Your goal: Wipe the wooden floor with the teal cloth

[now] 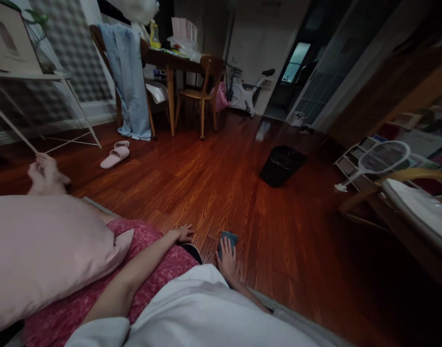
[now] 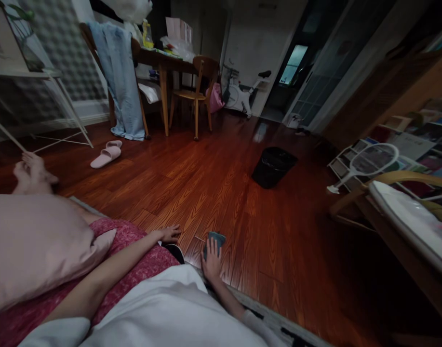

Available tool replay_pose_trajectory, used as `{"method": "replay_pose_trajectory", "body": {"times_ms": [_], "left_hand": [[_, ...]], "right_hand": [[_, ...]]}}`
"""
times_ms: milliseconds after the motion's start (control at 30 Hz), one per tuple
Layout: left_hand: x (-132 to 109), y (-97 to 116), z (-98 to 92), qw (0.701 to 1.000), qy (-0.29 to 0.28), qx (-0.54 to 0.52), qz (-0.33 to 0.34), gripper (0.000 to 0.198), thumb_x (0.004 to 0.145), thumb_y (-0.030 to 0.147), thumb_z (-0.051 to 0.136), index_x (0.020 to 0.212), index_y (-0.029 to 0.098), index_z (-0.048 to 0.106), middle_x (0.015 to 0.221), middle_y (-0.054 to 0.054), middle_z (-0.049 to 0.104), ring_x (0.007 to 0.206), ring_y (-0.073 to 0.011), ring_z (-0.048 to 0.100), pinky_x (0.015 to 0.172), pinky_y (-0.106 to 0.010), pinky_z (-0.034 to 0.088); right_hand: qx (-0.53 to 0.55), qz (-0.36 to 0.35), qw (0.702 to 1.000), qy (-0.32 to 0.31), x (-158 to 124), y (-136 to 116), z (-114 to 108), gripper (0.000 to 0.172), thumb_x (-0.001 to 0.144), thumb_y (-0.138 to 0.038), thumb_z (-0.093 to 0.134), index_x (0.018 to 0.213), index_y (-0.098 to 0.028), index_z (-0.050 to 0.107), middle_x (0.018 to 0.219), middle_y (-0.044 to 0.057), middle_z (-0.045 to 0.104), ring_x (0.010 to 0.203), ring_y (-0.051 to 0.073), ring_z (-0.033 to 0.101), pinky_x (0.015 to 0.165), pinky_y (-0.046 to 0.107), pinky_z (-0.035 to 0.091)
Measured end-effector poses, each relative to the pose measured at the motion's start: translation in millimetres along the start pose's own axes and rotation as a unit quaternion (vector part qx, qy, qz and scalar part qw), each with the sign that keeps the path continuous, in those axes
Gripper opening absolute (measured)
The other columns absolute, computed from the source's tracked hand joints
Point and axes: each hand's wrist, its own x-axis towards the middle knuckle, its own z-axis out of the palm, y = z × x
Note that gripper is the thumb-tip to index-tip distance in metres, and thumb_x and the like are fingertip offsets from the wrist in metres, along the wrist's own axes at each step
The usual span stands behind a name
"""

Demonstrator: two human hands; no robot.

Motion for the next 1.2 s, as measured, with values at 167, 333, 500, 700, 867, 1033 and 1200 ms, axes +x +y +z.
{"method": "replay_pose_trajectory", "body": {"times_ms": [167, 333, 500, 700, 867, 1033, 1200], "left_hand": [[-1.2, 3.0, -2.1, 1.000, -0.011, 0.005, -0.022, 0.068, 0.092, 0.048, 0.054, 0.153, 0.023, 0.039, 0.165, -0.013, 0.014, 0.150, -0.0344, 0.017, 0.118, -0.051, 0.024], [-1.7, 4.3, -2.0, 1.000, -0.008, 0.001, -0.024, 0.069, 0.091, 0.054, 0.055, 0.153, 0.026, 0.039, 0.166, -0.011, 0.015, 0.150, -0.0357, 0.016, 0.118, -0.053, 0.023], [-0.5, 2.9, -0.5, 1.000, -0.003, -0.003, -0.021, 0.070, 0.089, 0.057, 0.054, 0.151, 0.026, 0.041, 0.165, -0.011, 0.018, 0.149, -0.0351, 0.019, 0.117, -0.052, 0.025], [-0.2, 1.9, -1.5, 1.000, -0.003, 0.000, -0.018, 0.069, 0.090, 0.054, 0.054, 0.152, 0.026, 0.041, 0.165, -0.011, 0.017, 0.149, -0.0342, 0.020, 0.117, -0.051, 0.027], [-1.2, 2.7, -3.4, 1.000, -0.012, 0.010, -0.020, 0.067, 0.091, 0.051, 0.054, 0.152, 0.026, 0.040, 0.165, -0.011, 0.013, 0.149, -0.0354, 0.019, 0.116, -0.053, 0.026], [-0.1, 2.5, -2.8, 1.000, -0.014, 0.017, -0.022, 0.068, 0.092, 0.051, 0.053, 0.153, 0.023, 0.039, 0.165, -0.014, 0.013, 0.149, -0.0363, 0.018, 0.117, -0.053, 0.025], [0.7, 1.2, -0.9, 1.000, -0.007, 0.015, -0.023, 0.070, 0.091, 0.056, 0.052, 0.153, 0.026, 0.039, 0.165, -0.012, 0.015, 0.149, -0.0373, 0.019, 0.116, -0.058, 0.024]], "right_hand": [[0.023, -0.151, 0.988, -0.009, 32.0, -45.2, -1.6, 0.059, 0.100, -0.045, 0.031, 0.156, -0.028, 0.026, 0.163, 0.003, 0.027, 0.151, 0.019, 0.018, 0.121, 0.043, 0.018], [0.028, -0.134, 0.990, -0.032, 78.7, -17.0, -19.4, 0.058, 0.101, -0.045, 0.025, 0.155, -0.025, 0.030, 0.163, 0.004, 0.030, 0.151, 0.016, 0.020, 0.121, 0.041, 0.018], [-0.016, 0.033, 0.999, -0.027, 87.1, 58.6, -30.7, 0.060, 0.100, -0.044, 0.018, 0.155, -0.023, 0.031, 0.164, 0.005, 0.024, 0.151, 0.018, 0.019, 0.121, 0.043, 0.015], [-0.033, 0.136, 0.990, -0.011, 44.3, 89.3, -24.5, 0.066, 0.099, -0.047, 0.015, 0.154, -0.017, 0.034, 0.165, 0.007, 0.023, 0.152, 0.023, 0.016, 0.121, 0.048, 0.013], [-0.016, 0.072, 0.997, 0.002, 5.6, 32.6, -4.7, 0.063, 0.099, -0.048, 0.021, 0.154, -0.020, 0.035, 0.164, 0.006, 0.023, 0.153, 0.024, 0.014, 0.121, 0.050, 0.015], [0.021, -0.103, 0.994, -0.013, 11.4, -35.0, 5.0, 0.059, 0.099, -0.048, 0.028, 0.155, -0.028, 0.031, 0.164, 0.003, 0.025, 0.152, 0.021, 0.018, 0.120, 0.046, 0.019], [0.050, -0.199, 0.978, -0.030, 57.9, -44.4, -8.7, 0.057, 0.101, -0.045, 0.029, 0.156, -0.030, 0.028, 0.163, 0.002, 0.029, 0.151, 0.017, 0.020, 0.120, 0.041, 0.020]]}}
